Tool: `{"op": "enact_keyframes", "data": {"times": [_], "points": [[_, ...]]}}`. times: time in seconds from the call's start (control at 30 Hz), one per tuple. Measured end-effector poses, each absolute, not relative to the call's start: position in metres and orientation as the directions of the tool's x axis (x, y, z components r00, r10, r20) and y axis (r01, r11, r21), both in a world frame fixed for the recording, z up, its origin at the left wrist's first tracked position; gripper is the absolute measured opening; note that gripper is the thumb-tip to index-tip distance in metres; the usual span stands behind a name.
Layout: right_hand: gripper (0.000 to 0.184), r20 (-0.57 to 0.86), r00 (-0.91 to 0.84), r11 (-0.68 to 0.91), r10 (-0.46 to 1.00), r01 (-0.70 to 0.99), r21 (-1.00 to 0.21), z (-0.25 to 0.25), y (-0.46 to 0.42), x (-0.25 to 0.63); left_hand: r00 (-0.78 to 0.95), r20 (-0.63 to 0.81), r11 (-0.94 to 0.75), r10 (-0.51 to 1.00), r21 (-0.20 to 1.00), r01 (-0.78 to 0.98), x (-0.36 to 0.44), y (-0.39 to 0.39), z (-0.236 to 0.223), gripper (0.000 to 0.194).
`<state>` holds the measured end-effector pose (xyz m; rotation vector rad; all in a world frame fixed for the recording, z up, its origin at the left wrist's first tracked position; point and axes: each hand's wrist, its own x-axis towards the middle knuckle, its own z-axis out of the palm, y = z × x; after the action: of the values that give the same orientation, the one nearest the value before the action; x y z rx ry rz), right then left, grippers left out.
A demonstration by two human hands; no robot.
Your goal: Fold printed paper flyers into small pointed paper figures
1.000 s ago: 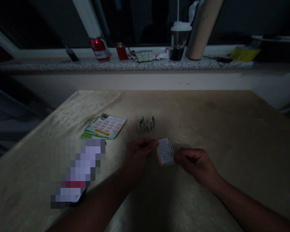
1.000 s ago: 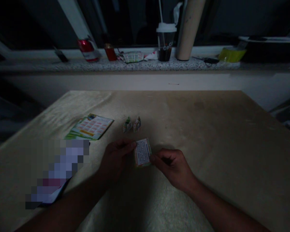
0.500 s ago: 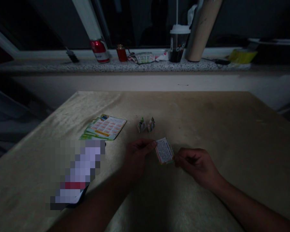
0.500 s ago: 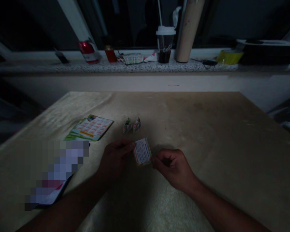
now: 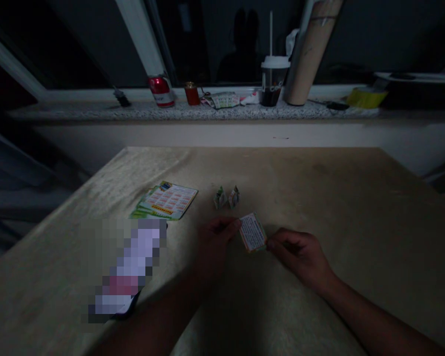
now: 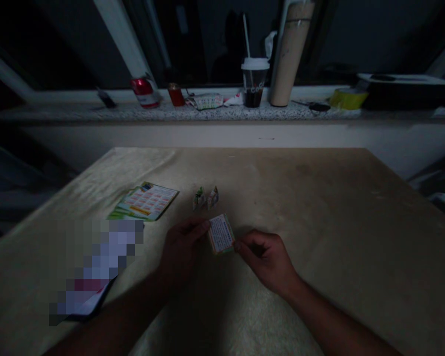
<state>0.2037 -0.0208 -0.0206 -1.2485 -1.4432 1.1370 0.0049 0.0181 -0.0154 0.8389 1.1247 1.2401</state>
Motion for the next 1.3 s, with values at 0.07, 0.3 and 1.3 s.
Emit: {"op": "enact_keyframes", "data": {"times": [0.07,0.3,1.3], "points": [[0.026,0.056,-0.085,0.07,0.995,0.178,-0.982,-0.022,-0.021,0.204,-0.023,-0.173,0.161,0.985,0.95,-0.268,0.004,0.018,-0.016,0.016],[0.027,0.093,-0.018,0.095,0.995,0.174,-0.98,-0.026,-0.015,0.214,0.109,-0.041,0.062,0.993,0.978,-0.2,-0.004,0.016,-0.025,0.03],[0.011,0.138,-0.202,0.21,0.97,0.398,-0.893,0.005,-0.001,0.192,0.369,-0.072,-0.024,0.927,0.969,0.247,-0.006,0.032,-0.016,0.029]]}}
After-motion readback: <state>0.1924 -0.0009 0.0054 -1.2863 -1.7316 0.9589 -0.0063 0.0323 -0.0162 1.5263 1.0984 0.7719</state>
